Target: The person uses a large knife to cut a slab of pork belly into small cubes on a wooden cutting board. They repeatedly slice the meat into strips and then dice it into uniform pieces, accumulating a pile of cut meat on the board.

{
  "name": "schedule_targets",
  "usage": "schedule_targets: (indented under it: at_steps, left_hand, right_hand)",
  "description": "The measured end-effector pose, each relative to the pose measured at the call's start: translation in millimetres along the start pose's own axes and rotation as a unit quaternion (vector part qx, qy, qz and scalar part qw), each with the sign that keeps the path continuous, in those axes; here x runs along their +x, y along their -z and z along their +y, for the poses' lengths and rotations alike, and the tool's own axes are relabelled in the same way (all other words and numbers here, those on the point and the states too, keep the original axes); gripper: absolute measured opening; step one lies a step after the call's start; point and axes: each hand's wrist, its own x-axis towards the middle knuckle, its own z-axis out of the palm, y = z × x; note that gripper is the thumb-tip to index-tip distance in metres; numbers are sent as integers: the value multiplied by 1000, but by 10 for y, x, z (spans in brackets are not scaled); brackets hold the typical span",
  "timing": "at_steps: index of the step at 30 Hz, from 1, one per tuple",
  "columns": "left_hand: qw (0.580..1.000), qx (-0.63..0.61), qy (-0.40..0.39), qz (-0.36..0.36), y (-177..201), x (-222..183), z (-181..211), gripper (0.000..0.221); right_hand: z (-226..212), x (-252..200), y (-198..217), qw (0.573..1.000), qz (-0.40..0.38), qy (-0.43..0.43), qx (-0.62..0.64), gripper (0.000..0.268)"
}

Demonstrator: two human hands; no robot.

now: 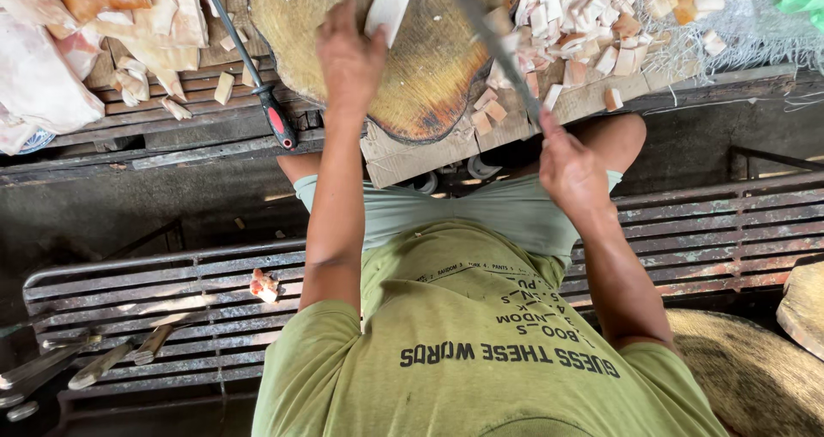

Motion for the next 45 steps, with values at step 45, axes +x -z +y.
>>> schedule_targets:
  at_steps: [45]
  left_hand:
    - [967,-32,-213,-134,704,-1003,449,31]
  right_hand:
    - [-443,-132,-59,990,99,62,73,60]
